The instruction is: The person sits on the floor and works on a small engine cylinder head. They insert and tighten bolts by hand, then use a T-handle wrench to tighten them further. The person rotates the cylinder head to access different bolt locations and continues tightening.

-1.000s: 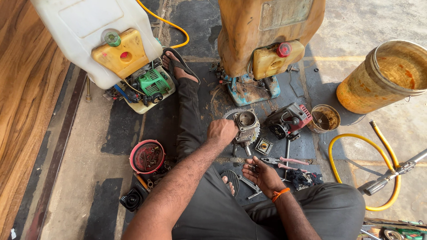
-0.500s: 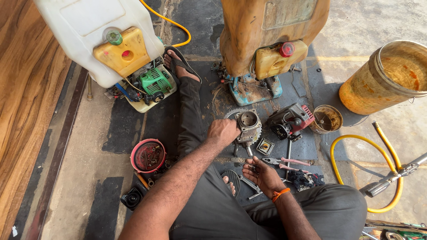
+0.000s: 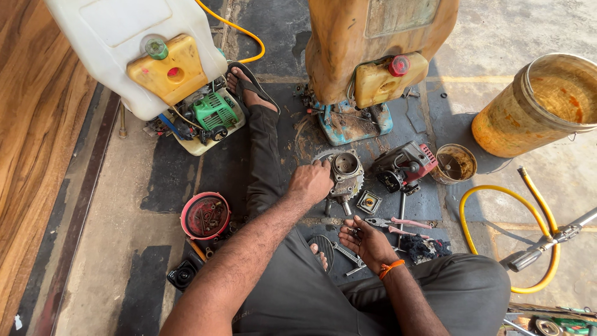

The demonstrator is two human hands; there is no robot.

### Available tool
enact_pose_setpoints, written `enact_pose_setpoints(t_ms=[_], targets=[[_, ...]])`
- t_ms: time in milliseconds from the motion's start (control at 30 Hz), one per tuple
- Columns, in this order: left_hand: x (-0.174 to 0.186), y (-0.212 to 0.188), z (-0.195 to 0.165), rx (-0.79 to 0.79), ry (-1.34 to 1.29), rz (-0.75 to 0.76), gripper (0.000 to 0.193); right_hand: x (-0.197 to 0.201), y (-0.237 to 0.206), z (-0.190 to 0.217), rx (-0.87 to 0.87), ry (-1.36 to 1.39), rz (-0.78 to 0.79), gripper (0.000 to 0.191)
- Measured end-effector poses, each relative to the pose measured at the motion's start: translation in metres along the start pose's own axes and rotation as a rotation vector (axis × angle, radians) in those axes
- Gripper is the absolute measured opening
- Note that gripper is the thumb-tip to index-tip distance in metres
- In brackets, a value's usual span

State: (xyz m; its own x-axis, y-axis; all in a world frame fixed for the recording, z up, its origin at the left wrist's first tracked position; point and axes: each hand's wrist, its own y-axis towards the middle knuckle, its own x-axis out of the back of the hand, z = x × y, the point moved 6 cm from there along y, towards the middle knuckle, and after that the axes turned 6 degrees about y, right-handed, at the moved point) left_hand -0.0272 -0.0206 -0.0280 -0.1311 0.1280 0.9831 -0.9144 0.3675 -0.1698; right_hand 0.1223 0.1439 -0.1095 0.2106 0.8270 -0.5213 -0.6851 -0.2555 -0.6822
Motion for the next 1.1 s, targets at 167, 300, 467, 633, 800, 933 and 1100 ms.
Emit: enact_pose_setpoints(t_ms=[167,300,467,633,800,933,1100], targets=[[-0.028,0.01,0.005,0.072,-0.061,0.076,0.027,0.003,0.001,-0.001,-0.003,0.036,-0.024,0.04],[-0.027,0.009,0.003,0.01,0.107,0.017,0.022,0.006,0.001,0.0,0.0,0.048,-0.034,0.039],[0.003,-0.001,0.004,-0.031,0.013,-0.119,0.039,0.008,0.004,-0.001,0.002,0.032,-0.065,0.039],[0.003,-0.004,0.008,0.004,-0.136,0.065,0.033,0.006,0.008,-0.004,0.004,0.041,-0.007,0.039],[-0.008,-0.002,0.008,0.079,-0.068,0.155,0.035,0.015,0.006,-0.004,-0.001,0.055,-0.043,0.039],[-0.009,0.004,0.009,0.059,-0.034,0.102,0.038,0.016,0.009,-0.003,0.001,0.065,-0.041,0.039],[-0.011,0.008,0.005,-0.027,0.033,-0.072,0.037,0.01,0.01,-0.005,-0.001,0.051,-0.04,0.04]])
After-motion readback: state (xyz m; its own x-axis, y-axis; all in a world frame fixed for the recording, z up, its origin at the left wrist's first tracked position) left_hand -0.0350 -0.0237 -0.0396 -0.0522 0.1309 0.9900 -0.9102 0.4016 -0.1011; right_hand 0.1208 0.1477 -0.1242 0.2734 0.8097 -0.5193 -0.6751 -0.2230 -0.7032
